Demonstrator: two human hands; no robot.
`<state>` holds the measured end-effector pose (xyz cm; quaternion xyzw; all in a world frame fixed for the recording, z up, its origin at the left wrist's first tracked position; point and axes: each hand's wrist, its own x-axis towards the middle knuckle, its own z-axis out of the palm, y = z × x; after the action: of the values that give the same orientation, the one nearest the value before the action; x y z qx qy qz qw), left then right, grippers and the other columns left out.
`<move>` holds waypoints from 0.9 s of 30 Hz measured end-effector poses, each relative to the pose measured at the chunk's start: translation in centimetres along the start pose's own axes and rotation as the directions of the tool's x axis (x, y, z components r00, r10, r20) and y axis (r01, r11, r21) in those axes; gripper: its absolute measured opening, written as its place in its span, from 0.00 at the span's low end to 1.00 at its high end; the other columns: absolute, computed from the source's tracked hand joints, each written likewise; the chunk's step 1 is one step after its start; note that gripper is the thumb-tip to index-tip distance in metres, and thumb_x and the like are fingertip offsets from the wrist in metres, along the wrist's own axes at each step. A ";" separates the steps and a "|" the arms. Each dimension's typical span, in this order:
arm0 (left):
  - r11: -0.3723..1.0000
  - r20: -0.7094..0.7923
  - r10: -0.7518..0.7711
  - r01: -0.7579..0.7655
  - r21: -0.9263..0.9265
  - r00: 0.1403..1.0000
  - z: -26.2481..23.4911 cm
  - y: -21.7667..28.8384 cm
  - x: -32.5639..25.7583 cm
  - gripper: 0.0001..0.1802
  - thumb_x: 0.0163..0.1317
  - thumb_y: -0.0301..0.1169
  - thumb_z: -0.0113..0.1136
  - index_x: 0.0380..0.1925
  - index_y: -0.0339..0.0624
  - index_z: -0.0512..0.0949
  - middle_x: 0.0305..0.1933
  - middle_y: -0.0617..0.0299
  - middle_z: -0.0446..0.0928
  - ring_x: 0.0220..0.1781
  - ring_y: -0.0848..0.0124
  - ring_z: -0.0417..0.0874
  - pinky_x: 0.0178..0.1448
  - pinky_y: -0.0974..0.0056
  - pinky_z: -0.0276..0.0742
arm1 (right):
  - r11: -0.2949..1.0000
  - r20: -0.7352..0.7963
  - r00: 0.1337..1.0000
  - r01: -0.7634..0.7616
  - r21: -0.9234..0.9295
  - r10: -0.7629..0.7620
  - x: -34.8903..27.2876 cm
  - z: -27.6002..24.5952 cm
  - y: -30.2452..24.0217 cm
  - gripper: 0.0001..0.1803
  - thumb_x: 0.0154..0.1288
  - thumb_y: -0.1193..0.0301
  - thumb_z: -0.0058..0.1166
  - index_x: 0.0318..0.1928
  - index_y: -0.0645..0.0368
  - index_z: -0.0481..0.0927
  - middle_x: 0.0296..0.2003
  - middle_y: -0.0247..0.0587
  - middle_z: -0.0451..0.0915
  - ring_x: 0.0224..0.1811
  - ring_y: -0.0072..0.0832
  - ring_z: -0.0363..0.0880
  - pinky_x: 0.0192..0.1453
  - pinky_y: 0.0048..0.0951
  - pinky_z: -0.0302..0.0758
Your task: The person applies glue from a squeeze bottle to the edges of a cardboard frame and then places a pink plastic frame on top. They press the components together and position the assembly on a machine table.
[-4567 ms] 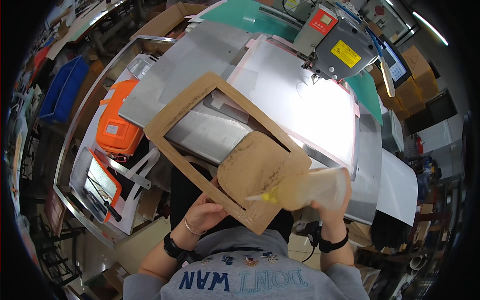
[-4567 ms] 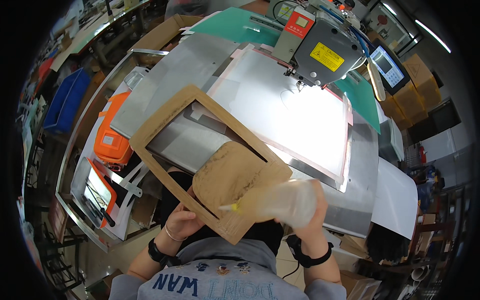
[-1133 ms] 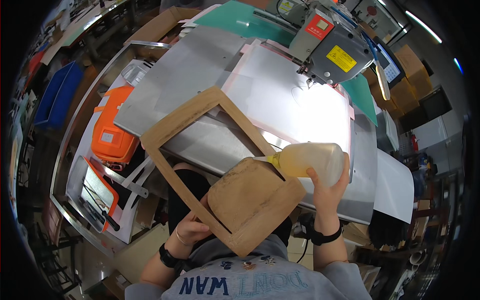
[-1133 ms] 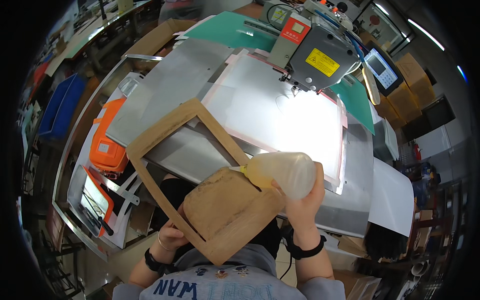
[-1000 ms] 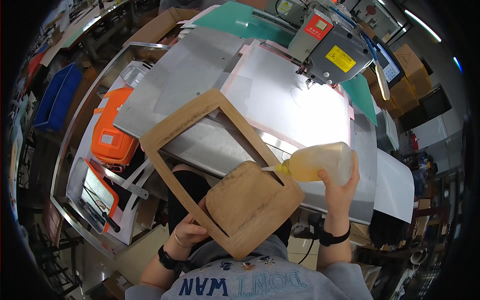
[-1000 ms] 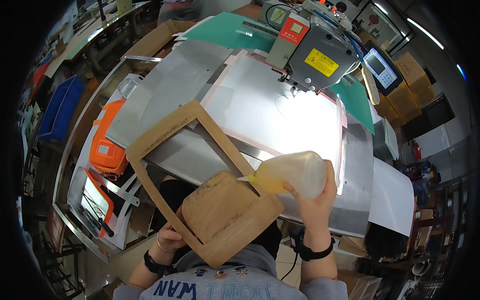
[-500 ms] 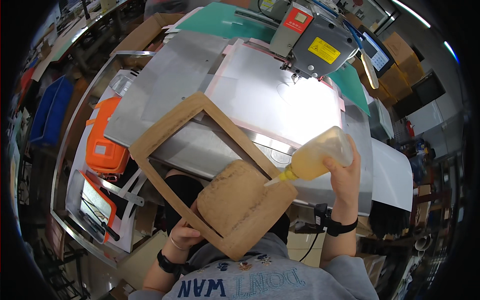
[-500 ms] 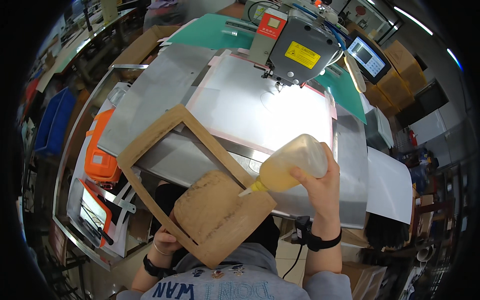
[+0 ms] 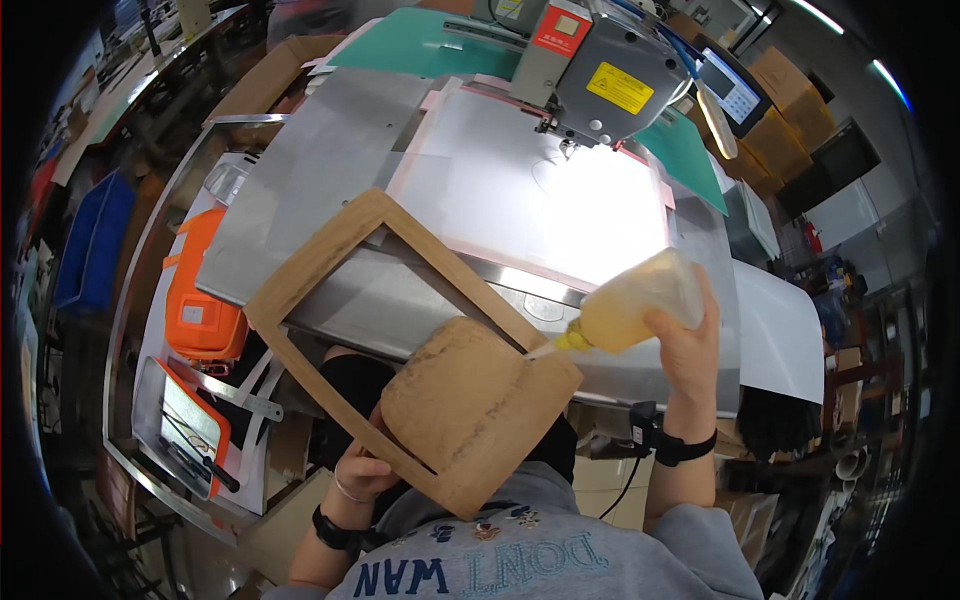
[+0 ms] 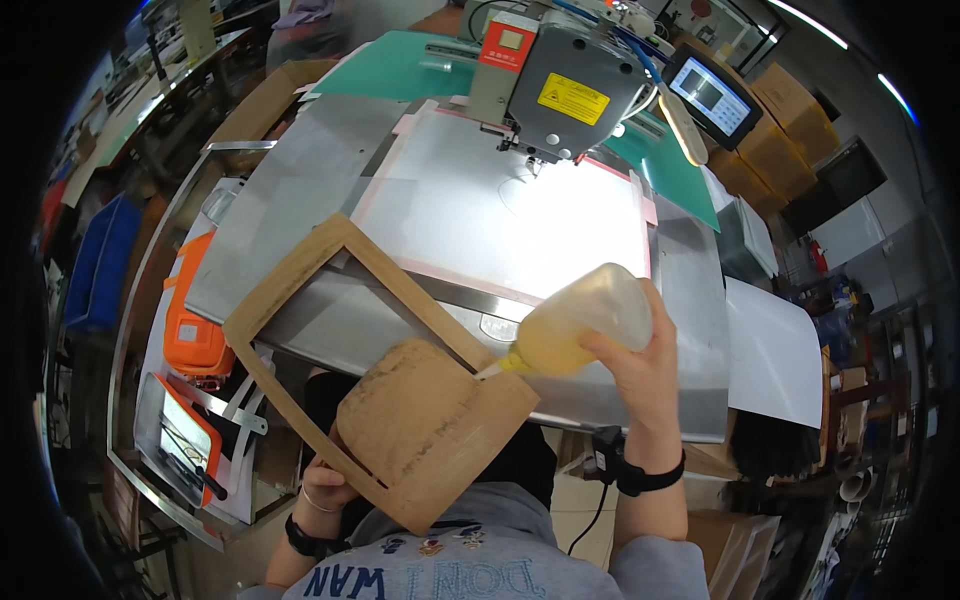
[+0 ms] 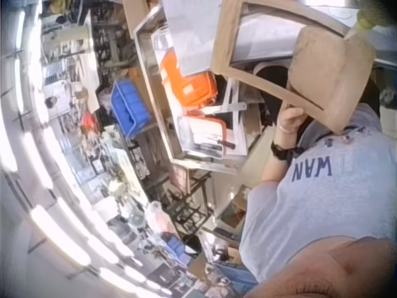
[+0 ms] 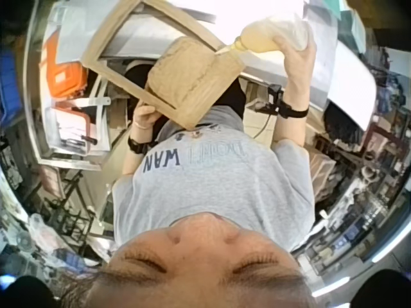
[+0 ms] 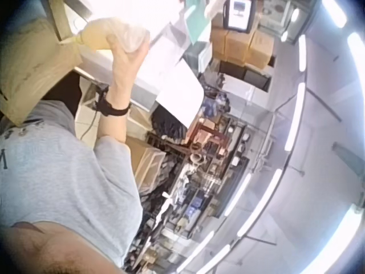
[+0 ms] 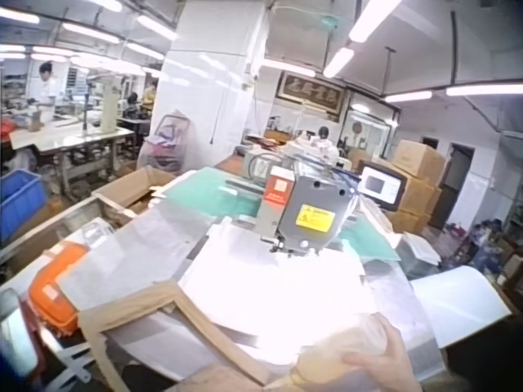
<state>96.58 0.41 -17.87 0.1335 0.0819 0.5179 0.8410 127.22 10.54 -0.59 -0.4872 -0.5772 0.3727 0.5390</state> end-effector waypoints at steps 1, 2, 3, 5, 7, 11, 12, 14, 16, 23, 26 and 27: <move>1.000 -0.007 0.007 -0.007 -0.003 1.000 0.2 0.0 0.0 0.51 0.35 0.19 0.55 0.65 0.40 0.45 0.65 0.52 0.54 0.67 0.56 0.56 0.68 0.54 0.54 | 1.000 -0.023 1.000 0.005 0.009 -0.005 -0.1 0.2 0.4 0.23 0.45 0.78 0.64 0.44 0.64 0.71 0.35 0.37 0.77 0.38 0.21 0.75 0.43 0.22 0.73; 1.000 -0.012 0.015 -0.015 -0.006 1.000 0.5 0.1 0.1 0.51 0.35 0.19 0.55 0.65 0.39 0.45 0.65 0.51 0.54 0.67 0.56 0.56 0.67 0.54 0.54 | 1.000 -0.024 1.000 0.012 -0.013 -0.012 -0.3 0.4 0.8 0.23 0.45 0.78 0.64 0.43 0.64 0.71 0.35 0.36 0.77 0.38 0.21 0.75 0.43 0.23 0.72; 1.000 -0.018 0.022 -0.022 -0.010 1.000 0.8 0.2 0.1 0.51 0.35 0.19 0.55 0.65 0.39 0.45 0.65 0.51 0.54 0.67 0.56 0.56 0.67 0.54 0.54 | 0.999 -0.026 0.999 0.018 -0.035 -0.019 -0.4 0.6 1.3 0.23 0.45 0.78 0.64 0.43 0.64 0.71 0.35 0.36 0.76 0.38 0.21 0.75 0.43 0.23 0.72; 1.000 -0.022 0.022 -0.023 -0.010 1.000 1.0 0.2 0.2 0.51 0.35 0.19 0.55 0.65 0.39 0.46 0.65 0.51 0.55 0.67 0.55 0.56 0.67 0.54 0.55 | 0.999 -0.025 1.000 0.001 -0.043 -0.002 -0.6 0.4 1.2 0.23 0.45 0.77 0.64 0.43 0.64 0.71 0.35 0.36 0.76 0.37 0.21 0.75 0.43 0.23 0.72; 1.000 -0.019 0.016 -0.016 -0.022 1.000 0.6 0.2 0.0 0.51 0.35 0.19 0.55 0.65 0.40 0.46 0.65 0.51 0.55 0.67 0.55 0.57 0.67 0.53 0.55 | 0.999 -0.019 0.999 -0.047 -0.015 0.047 -0.9 -0.4 0.4 0.23 0.46 0.76 0.65 0.44 0.64 0.71 0.35 0.35 0.76 0.38 0.21 0.74 0.44 0.23 0.71; 1.000 -0.039 -0.003 0.002 -0.029 0.999 -0.2 -0.1 -0.3 0.51 0.34 0.18 0.53 0.65 0.42 0.48 0.65 0.52 0.56 0.67 0.54 0.57 0.67 0.51 0.56 | 0.999 -0.025 0.999 -0.036 -0.030 0.035 -2.7 -2.0 0.3 0.23 0.46 0.75 0.64 0.44 0.63 0.70 0.37 0.35 0.75 0.40 0.21 0.73 0.46 0.23 0.69; 1.000 -0.049 0.001 -0.003 -0.030 0.999 -0.2 0.0 -0.4 0.51 0.33 0.18 0.53 0.65 0.43 0.48 0.65 0.52 0.56 0.67 0.53 0.57 0.66 0.50 0.56 | 1.000 -0.100 0.995 -0.018 -0.001 0.018 -3.0 -1.7 0.9 0.23 0.47 0.75 0.64 0.45 0.63 0.70 0.38 0.35 0.75 0.41 0.21 0.72 0.47 0.23 0.69; 0.999 -0.070 0.033 -0.035 -0.032 0.997 -0.3 -0.1 -0.6 0.52 0.32 0.18 0.54 0.65 0.46 0.49 0.65 0.52 0.56 0.67 0.52 0.56 0.66 0.48 0.57 | 0.999 -0.214 0.976 -0.019 0.040 0.027 -3.5 -1.1 1.3 0.24 0.48 0.74 0.64 0.46 0.63 0.70 0.38 0.35 0.74 0.41 0.21 0.72 0.47 0.23 0.69; 0.999 -0.063 0.016 -0.018 -0.033 0.998 -0.1 -0.1 -0.3 0.52 0.31 0.19 0.54 0.65 0.45 0.50 0.65 0.53 0.56 0.67 0.52 0.56 0.66 0.48 0.57 | 0.999 -0.116 0.993 -0.035 -0.024 0.032 -4.4 -1.2 1.2 0.24 0.49 0.74 0.63 0.47 0.63 0.69 0.38 0.35 0.74 0.41 0.21 0.72 0.47 0.23 0.69; 0.999 -0.059 0.026 -0.028 -0.030 0.998 -0.3 -0.2 -0.5 0.51 0.32 0.19 0.54 0.65 0.45 0.49 0.64 0.53 0.56 0.66 0.52 0.58 0.65 0.49 0.60 | 0.998 -0.282 0.959 -0.002 -0.061 -0.016 -5.1 -2.0 1.4 0.23 0.50 0.72 0.63 0.46 0.63 0.70 0.37 0.35 0.74 0.40 0.20 0.72 0.46 0.23 0.69; 1.000 -0.049 0.014 -0.016 -0.025 0.999 -0.2 0.0 -0.4 0.51 0.32 0.19 0.53 0.65 0.44 0.48 0.64 0.52 0.57 0.65 0.53 0.59 0.64 0.50 0.60 | 0.990 -0.152 0.988 -0.007 -0.140 -0.015 -6.5 -1.3 1.4 0.24 0.49 0.71 0.64 0.46 0.63 0.70 0.38 0.36 0.75 0.40 0.21 0.72 0.46 0.24 0.70; 0.999 -0.042 0.015 -0.017 -0.036 0.999 -0.1 0.0 -0.4 0.51 0.33 0.19 0.53 0.65 0.43 0.48 0.64 0.52 0.57 0.65 0.53 0.60 0.65 0.51 0.60 | 0.992 -0.210 0.978 -0.018 -0.128 -0.009 -6.4 -1.2 1.2 0.24 0.49 0.70 0.64 0.46 0.63 0.70 0.38 0.36 0.75 0.40 0.22 0.72 0.46 0.24 0.70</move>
<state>96.32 0.05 -17.97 0.1082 0.0891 0.5287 0.8372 128.26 4.61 -3.25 -0.5591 -0.5386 0.2823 0.5636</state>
